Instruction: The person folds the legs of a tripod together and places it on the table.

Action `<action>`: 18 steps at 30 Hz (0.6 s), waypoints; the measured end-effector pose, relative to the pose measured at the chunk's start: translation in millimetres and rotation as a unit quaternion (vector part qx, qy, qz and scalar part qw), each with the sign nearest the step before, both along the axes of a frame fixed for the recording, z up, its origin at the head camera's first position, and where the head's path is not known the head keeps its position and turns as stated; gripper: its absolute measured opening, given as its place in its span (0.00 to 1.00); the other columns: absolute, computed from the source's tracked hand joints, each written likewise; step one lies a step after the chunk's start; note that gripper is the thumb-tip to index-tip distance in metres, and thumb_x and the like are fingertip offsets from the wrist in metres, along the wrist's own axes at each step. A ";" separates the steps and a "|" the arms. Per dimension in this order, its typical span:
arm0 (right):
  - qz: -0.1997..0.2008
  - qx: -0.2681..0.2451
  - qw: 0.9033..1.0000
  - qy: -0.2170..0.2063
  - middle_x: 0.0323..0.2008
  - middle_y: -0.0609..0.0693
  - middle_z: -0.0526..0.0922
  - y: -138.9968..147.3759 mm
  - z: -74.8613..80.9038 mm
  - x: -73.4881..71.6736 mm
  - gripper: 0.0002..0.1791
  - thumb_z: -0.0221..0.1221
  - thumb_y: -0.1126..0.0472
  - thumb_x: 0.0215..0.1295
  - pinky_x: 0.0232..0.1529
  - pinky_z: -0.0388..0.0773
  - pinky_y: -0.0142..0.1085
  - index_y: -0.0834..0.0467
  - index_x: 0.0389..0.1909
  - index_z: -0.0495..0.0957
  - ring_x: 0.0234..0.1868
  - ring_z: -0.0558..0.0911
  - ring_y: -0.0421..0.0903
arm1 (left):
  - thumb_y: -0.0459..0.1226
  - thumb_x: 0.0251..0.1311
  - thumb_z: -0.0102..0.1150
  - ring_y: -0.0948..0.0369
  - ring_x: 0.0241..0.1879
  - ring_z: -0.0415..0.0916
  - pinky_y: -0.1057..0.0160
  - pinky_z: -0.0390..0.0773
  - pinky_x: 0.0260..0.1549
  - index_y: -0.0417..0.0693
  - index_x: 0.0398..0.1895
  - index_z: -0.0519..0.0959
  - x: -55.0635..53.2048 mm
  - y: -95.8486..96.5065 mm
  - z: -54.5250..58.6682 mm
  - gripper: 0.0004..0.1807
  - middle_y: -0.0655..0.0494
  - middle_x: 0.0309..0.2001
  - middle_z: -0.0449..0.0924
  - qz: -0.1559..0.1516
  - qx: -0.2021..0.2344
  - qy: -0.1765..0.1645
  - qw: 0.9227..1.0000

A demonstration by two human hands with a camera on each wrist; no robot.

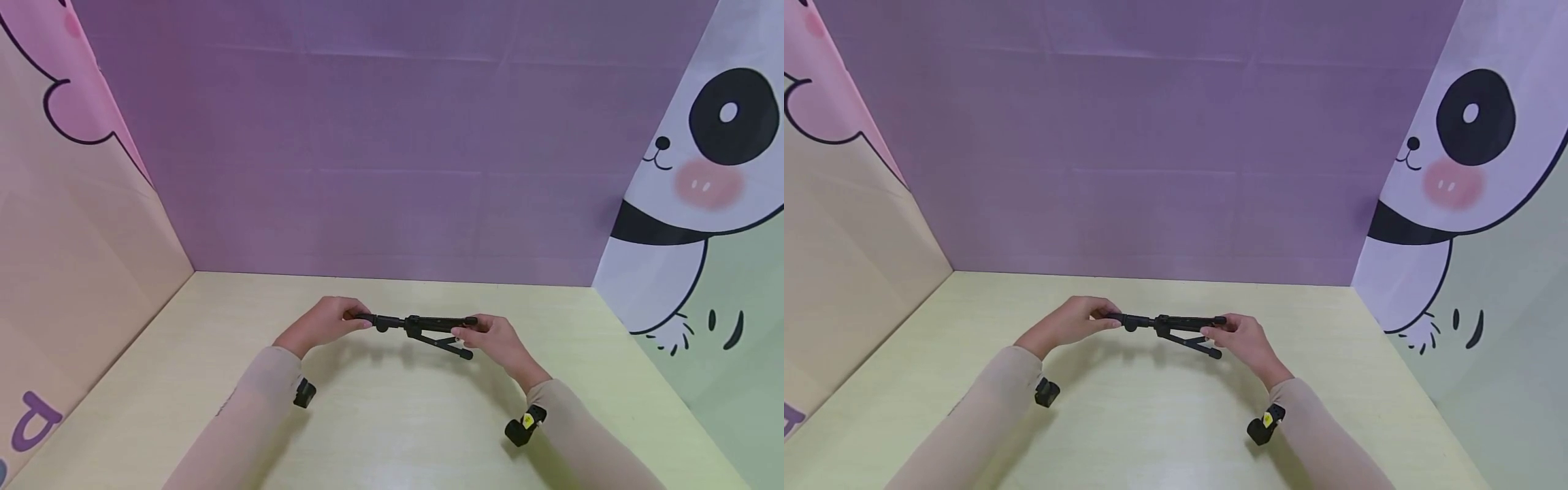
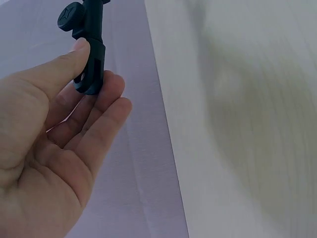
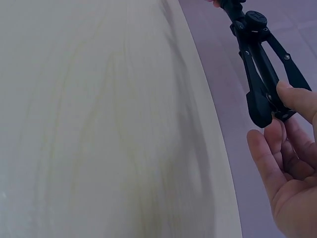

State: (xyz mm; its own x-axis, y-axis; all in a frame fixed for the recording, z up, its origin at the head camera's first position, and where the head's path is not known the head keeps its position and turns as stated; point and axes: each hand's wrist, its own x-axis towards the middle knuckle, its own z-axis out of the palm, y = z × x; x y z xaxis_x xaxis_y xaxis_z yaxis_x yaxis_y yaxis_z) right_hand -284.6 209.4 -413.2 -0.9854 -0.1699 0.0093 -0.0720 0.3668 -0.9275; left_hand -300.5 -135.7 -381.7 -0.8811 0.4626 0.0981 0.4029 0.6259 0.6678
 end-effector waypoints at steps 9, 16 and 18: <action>-0.001 0.018 1.000 -0.003 0.35 0.53 0.86 3.5 -2.3 -1.6 0.17 0.70 0.53 0.62 0.47 0.79 0.42 0.62 0.41 0.83 0.37 0.85 0.48 | 0.39 0.65 0.66 0.62 0.34 0.75 0.59 0.75 0.40 0.47 0.44 0.85 -2.2 4.4 -4.4 0.08 0.60 0.34 0.82 0.005 -0.009 -0.004 1.000; 0.001 0.038 0.999 -0.012 0.28 0.51 0.83 3.5 -8.0 -0.5 0.15 0.71 0.53 0.61 0.40 0.76 0.39 0.61 0.36 0.83 0.32 0.80 0.46 | 0.38 0.65 0.67 0.63 0.35 0.73 0.60 0.75 0.40 0.46 0.42 0.85 -4.7 7.0 -10.9 0.07 0.61 0.34 0.82 -0.002 -0.037 -0.010 0.999; 0.002 0.041 0.999 -0.016 0.26 0.49 0.82 3.4 -9.5 -0.4 0.14 0.71 0.53 0.61 0.38 0.74 0.39 0.61 0.36 0.83 0.31 0.79 0.45 | 0.38 0.64 0.67 0.63 0.36 0.74 0.60 0.76 0.41 0.45 0.43 0.85 -5.2 7.2 -13.7 0.08 0.61 0.35 0.82 -0.008 -0.042 -0.011 0.999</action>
